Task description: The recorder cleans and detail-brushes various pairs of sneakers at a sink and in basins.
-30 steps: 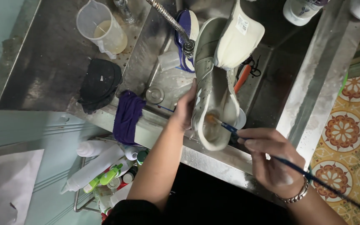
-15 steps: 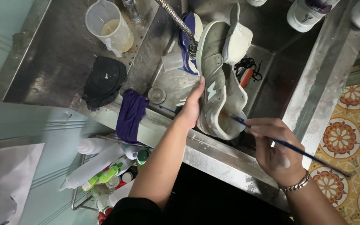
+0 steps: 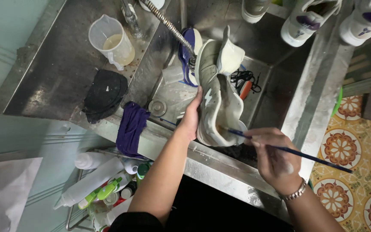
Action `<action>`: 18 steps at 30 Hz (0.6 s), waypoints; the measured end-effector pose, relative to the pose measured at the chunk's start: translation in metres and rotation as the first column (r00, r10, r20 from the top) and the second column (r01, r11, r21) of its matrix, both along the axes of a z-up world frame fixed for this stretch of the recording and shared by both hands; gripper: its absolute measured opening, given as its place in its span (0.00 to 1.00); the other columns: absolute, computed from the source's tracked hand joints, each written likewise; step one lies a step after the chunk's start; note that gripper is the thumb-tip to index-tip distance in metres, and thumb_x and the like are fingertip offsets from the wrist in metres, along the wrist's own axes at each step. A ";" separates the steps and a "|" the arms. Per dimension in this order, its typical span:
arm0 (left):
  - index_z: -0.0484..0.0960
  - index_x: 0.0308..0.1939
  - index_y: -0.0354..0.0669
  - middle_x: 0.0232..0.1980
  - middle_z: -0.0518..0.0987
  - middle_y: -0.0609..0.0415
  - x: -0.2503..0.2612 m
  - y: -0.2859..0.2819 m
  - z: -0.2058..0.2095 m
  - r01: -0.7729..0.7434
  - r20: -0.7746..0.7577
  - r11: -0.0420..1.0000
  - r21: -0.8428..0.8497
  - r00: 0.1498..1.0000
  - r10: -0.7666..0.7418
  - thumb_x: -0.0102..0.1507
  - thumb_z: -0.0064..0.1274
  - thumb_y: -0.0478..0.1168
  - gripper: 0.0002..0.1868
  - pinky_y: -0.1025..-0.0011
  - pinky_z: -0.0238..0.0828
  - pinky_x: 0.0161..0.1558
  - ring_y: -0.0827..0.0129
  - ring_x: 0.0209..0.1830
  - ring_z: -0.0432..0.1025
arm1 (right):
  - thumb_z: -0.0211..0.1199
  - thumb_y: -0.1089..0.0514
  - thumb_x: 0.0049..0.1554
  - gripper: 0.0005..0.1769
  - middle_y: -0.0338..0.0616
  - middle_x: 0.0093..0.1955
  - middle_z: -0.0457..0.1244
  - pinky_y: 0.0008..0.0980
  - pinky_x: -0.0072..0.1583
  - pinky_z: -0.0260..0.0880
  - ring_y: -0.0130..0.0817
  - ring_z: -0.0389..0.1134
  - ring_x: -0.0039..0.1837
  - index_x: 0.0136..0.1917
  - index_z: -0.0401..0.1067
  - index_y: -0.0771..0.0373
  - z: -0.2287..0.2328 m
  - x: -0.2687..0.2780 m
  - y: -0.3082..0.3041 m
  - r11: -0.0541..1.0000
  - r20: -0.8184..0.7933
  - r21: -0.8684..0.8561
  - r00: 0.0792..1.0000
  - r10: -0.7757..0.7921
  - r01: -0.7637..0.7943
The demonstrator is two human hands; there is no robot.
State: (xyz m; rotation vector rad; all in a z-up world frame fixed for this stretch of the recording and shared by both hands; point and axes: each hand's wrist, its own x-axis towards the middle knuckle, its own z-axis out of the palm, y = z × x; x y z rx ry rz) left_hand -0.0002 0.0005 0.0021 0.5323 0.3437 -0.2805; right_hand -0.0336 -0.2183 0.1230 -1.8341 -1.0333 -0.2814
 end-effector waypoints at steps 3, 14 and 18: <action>0.70 0.71 0.40 0.67 0.75 0.46 0.000 0.002 0.005 0.037 -0.003 0.998 -0.059 0.999 -0.038 0.67 0.41 0.68 0.41 0.61 0.68 0.65 0.59 0.64 0.72 | 0.53 0.75 0.64 0.08 0.57 0.55 0.67 0.26 0.51 0.78 0.34 0.74 0.50 0.55 0.61 0.69 -0.002 0.004 0.005 0.996 -0.179 0.022 0.981 -0.077 0.082; 0.72 0.70 0.40 0.63 0.78 0.47 0.000 0.003 0.003 0.074 -0.010 0.991 -0.108 0.997 -0.075 0.68 0.42 0.67 0.39 0.61 0.71 0.61 0.60 0.60 0.74 | 0.60 0.79 0.52 0.16 0.57 0.56 0.67 0.32 0.51 0.76 0.46 0.74 0.54 0.51 0.69 0.66 0.016 0.023 0.034 0.972 0.185 -0.199 0.978 -0.092 0.129; 0.72 0.69 0.39 0.62 0.78 0.45 0.002 0.003 -0.005 0.013 -0.022 0.996 -0.093 1.000 -0.015 0.67 0.41 0.68 0.40 0.60 0.71 0.61 0.58 0.59 0.74 | 0.62 0.77 0.54 0.15 0.54 0.55 0.68 0.32 0.49 0.77 0.43 0.74 0.52 0.53 0.70 0.66 0.015 0.015 0.029 0.970 0.161 -0.227 0.985 -0.054 0.090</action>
